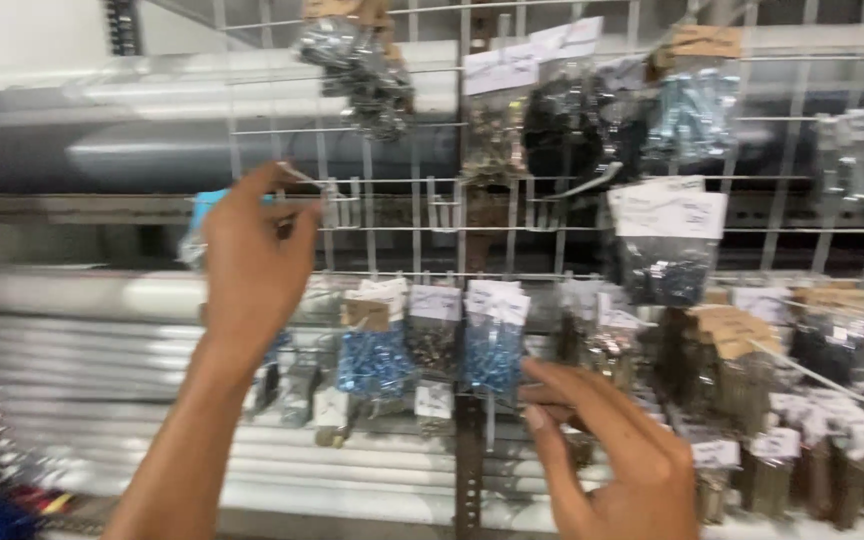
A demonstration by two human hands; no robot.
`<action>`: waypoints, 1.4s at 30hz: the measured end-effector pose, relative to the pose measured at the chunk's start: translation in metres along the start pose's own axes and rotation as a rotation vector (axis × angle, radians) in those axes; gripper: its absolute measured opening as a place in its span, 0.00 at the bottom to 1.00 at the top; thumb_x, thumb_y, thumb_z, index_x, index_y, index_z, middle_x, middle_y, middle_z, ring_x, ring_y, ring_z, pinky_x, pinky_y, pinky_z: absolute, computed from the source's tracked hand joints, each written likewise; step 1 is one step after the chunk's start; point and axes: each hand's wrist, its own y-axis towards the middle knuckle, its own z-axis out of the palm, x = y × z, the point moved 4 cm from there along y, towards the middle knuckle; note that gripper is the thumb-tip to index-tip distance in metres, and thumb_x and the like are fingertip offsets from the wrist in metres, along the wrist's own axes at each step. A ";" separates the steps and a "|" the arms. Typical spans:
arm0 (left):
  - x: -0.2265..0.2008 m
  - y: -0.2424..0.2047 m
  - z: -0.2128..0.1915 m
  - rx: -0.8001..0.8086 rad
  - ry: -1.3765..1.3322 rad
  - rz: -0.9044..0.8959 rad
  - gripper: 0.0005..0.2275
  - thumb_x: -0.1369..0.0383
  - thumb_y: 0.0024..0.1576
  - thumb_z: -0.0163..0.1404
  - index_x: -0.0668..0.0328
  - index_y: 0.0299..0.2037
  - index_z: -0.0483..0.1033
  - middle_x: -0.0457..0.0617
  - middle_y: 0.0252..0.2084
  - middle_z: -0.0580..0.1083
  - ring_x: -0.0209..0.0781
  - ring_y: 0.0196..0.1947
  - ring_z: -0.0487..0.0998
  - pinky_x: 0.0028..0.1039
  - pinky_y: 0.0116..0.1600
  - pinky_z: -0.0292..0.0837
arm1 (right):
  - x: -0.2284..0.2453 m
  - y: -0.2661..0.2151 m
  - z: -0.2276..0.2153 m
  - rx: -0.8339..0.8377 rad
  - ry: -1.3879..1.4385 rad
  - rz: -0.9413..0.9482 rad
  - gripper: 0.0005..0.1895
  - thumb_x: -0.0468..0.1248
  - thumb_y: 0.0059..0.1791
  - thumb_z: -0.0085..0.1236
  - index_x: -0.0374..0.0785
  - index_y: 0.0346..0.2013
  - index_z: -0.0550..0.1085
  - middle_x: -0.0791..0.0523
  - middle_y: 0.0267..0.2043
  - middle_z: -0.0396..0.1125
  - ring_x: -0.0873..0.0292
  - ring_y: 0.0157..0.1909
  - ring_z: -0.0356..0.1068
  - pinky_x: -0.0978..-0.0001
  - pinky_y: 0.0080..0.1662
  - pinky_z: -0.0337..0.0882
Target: Organizing and hanging small packets of hardware onto a wire display rack.
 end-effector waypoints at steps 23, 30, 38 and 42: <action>-0.091 -0.124 0.056 0.115 0.141 0.271 0.12 0.69 0.57 0.57 0.60 0.50 0.83 0.51 0.49 0.81 0.56 0.62 0.78 0.46 0.69 0.75 | -0.128 -0.002 -0.105 -0.204 -0.293 0.049 0.28 0.23 0.46 0.53 0.37 0.62 0.71 0.51 0.61 0.70 0.51 0.64 0.65 0.50 0.64 0.69; -0.088 -0.124 0.058 0.143 0.128 0.325 0.13 0.69 0.55 0.58 0.59 0.50 0.83 0.51 0.50 0.80 0.55 0.64 0.76 0.47 0.74 0.72 | -0.111 -0.011 -0.117 -0.264 -0.306 -0.001 0.19 0.25 0.50 0.53 0.32 0.55 0.75 0.50 0.56 0.72 0.51 0.61 0.68 0.56 0.63 0.70; -0.104 -0.119 0.081 0.183 0.311 0.422 0.20 0.59 0.52 0.58 0.47 0.55 0.80 0.48 0.63 0.75 0.55 0.66 0.74 0.57 0.74 0.65 | -0.099 -0.020 -0.118 -0.269 -0.225 0.055 0.13 0.29 0.52 0.49 0.34 0.50 0.78 0.51 0.53 0.75 0.53 0.57 0.75 0.60 0.59 0.73; -0.111 -0.124 0.099 0.230 0.265 0.448 0.23 0.57 0.52 0.56 0.49 0.59 0.77 0.48 0.64 0.73 0.55 0.68 0.72 0.57 0.73 0.64 | -0.121 -0.012 -0.126 -0.286 -0.099 0.124 0.19 0.29 0.52 0.47 0.34 0.58 0.72 0.48 0.53 0.74 0.54 0.51 0.74 0.64 0.53 0.78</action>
